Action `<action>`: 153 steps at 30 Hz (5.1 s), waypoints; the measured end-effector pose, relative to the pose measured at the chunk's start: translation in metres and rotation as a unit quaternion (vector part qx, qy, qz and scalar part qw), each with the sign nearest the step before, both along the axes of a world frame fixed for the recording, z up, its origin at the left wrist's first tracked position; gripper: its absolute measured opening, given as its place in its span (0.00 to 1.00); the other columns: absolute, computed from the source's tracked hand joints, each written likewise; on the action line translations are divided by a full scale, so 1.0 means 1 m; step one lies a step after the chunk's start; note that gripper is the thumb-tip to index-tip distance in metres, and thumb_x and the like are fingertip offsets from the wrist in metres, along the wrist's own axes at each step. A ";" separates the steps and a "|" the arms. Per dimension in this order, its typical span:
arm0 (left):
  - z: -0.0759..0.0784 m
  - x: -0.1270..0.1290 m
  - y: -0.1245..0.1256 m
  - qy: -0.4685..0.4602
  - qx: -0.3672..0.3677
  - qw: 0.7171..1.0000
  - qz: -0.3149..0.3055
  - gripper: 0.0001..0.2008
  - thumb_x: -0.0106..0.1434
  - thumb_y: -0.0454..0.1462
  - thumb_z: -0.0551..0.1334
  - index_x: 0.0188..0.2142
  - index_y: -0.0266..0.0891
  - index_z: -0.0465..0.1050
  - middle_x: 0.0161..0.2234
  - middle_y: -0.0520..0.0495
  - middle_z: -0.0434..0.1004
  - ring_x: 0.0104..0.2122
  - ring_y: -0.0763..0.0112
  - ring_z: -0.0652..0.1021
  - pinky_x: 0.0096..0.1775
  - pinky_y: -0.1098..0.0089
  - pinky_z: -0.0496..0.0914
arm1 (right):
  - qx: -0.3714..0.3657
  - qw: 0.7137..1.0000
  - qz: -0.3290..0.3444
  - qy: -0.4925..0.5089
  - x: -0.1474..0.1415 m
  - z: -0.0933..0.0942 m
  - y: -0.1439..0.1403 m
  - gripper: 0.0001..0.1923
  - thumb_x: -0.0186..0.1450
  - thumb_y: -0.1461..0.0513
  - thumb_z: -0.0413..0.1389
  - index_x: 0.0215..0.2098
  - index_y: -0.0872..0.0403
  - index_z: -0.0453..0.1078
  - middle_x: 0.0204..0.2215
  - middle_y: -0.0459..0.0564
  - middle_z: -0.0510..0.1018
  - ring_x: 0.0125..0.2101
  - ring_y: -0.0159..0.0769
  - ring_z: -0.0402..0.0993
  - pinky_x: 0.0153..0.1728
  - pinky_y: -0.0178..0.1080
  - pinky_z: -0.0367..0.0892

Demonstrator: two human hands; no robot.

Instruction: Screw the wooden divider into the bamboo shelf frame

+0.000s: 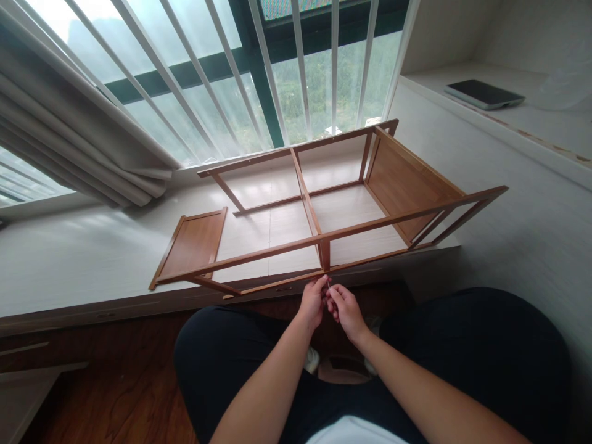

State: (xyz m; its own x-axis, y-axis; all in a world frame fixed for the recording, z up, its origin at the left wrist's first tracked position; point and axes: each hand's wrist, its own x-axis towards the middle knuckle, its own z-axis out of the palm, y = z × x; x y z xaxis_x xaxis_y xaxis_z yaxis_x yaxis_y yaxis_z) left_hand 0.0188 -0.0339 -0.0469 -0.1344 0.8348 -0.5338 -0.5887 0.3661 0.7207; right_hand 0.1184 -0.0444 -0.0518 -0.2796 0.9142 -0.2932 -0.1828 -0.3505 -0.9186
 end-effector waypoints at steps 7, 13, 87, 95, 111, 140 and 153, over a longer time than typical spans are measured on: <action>-0.004 0.002 0.000 -0.016 0.002 1.000 0.018 0.21 0.51 0.49 0.70 0.35 0.35 0.71 0.20 0.55 0.67 0.14 0.77 0.68 0.13 0.75 0.58 | 0.012 1.000 -0.005 -0.016 0.000 -0.001 0.001 0.18 0.65 0.47 0.52 0.31 0.53 0.65 0.16 0.39 0.66 0.12 0.24 0.54 0.11 0.29 0.48; 0.000 0.003 -0.002 -0.045 0.008 0.999 0.013 0.22 0.52 0.49 0.69 0.38 0.35 0.72 0.21 0.56 0.67 0.12 0.79 0.66 0.12 0.74 0.59 | -0.008 1.000 -0.017 0.010 -0.001 -0.002 0.001 0.20 0.65 0.45 0.52 0.33 0.53 0.65 0.16 0.38 0.66 0.12 0.23 0.53 0.11 0.28 0.47; 0.003 0.001 -0.002 -0.004 0.010 0.998 0.068 0.20 0.48 0.46 0.73 0.33 0.32 0.79 0.26 0.50 0.71 0.25 0.76 0.70 0.29 0.73 0.66 | 0.291 0.894 -0.023 -0.340 0.009 0.007 0.002 0.12 0.68 0.54 0.53 0.29 0.51 0.68 0.25 0.47 0.77 0.26 0.36 0.73 0.31 0.35 0.62; 0.007 0.002 -0.001 -0.003 0.005 0.997 0.076 0.19 0.46 0.46 0.74 0.32 0.33 0.79 0.26 0.50 0.71 0.24 0.77 0.69 0.28 0.73 0.65 | 0.223 0.945 -0.045 -0.235 0.006 0.004 0.001 0.13 0.66 0.52 0.55 0.29 0.51 0.69 0.24 0.47 0.77 0.26 0.37 0.72 0.31 0.36 0.63; 0.003 0.001 -0.003 -0.009 0.010 0.997 0.074 0.19 0.48 0.46 0.73 0.34 0.34 0.77 0.27 0.52 0.69 0.25 0.77 0.70 0.26 0.74 0.62 | 0.052 0.995 -0.059 -0.060 -0.002 -0.015 0.002 0.18 0.59 0.47 0.61 0.27 0.52 0.66 0.15 0.39 0.65 0.16 0.29 0.58 0.18 0.33 0.53; -0.003 -0.003 -0.005 0.099 0.027 0.994 0.034 0.21 0.49 0.49 0.72 0.32 0.33 0.79 0.21 0.52 0.68 0.21 0.79 0.67 0.23 0.76 0.59 | -0.182 0.968 -0.017 0.170 -0.002 -0.008 0.000 0.19 0.56 0.49 0.64 0.29 0.53 0.64 0.16 0.36 0.61 0.13 0.22 0.49 0.13 0.27 0.44; 0.001 -0.002 -0.005 0.023 0.033 0.999 0.032 0.19 0.50 0.48 0.72 0.33 0.34 0.79 0.25 0.50 0.70 0.26 0.75 0.71 0.30 0.73 0.67 | 0.166 0.966 -0.084 -0.178 0.007 0.002 0.003 0.15 0.63 0.49 0.57 0.29 0.52 0.67 0.23 0.45 0.73 0.24 0.33 0.68 0.28 0.35 0.62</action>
